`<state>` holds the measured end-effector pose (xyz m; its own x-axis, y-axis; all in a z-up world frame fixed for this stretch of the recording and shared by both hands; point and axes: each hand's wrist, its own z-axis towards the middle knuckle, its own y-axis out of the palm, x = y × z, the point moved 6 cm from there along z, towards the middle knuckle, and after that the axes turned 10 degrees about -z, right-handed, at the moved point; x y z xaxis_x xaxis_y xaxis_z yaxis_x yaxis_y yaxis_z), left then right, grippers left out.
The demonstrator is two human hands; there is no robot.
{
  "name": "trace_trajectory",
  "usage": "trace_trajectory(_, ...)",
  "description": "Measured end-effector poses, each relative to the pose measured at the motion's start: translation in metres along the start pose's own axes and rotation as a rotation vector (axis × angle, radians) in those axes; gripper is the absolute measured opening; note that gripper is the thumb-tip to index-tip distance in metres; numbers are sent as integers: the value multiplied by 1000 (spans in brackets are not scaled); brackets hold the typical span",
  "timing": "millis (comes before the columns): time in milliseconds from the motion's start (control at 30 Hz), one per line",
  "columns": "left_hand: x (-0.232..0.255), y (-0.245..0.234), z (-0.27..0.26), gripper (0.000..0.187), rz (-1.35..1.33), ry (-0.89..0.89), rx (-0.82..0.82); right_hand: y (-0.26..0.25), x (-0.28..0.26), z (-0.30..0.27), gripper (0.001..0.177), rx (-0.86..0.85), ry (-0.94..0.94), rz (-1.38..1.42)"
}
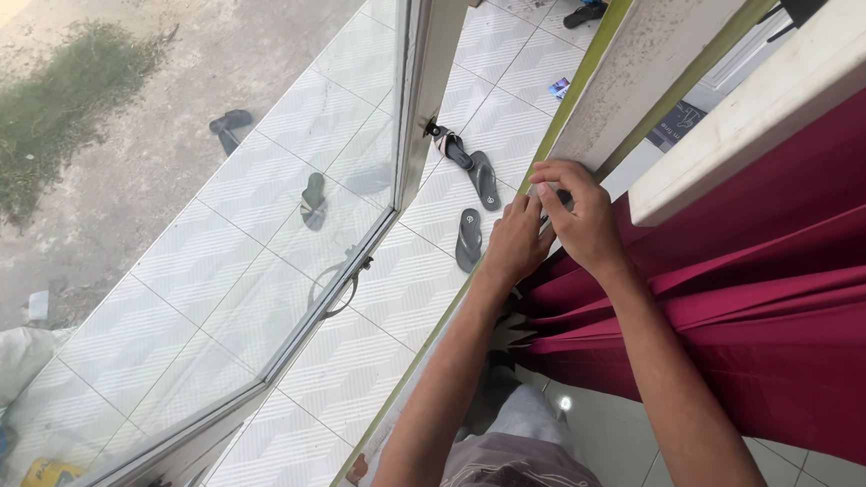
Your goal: The person opens a white door, then opens a window, closes the window, and finally closes the door. The actions are performed by hand without tools.
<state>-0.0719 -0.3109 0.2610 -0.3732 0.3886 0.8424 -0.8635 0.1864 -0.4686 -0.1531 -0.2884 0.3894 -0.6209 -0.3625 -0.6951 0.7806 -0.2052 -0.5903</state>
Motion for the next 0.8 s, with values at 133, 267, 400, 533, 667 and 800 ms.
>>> trace_trajectory(133,-6,11,3,43,5,0,26,-1,6,-1,18,-45,72,32)
trace_trajectory(267,-9,12,10,32,8,7,35,-2,10,1,19,-58,104,70)
trace_trajectory(400,-17,3,5,20,3,-64,-50,-2,8,-1,19,-75,95,80)
trace_trajectory(533,-35,-28,-10,26,9,-200,-188,-1,5,-1,19,-53,89,37)
trace_trajectory(667,-47,-85,-28,27,-55,-264,-321,4,-5,0,17,-1,20,-110)
trace_trajectory(800,-29,-152,-30,25,-54,-177,-316,26,-28,5,23,-73,-103,-253)
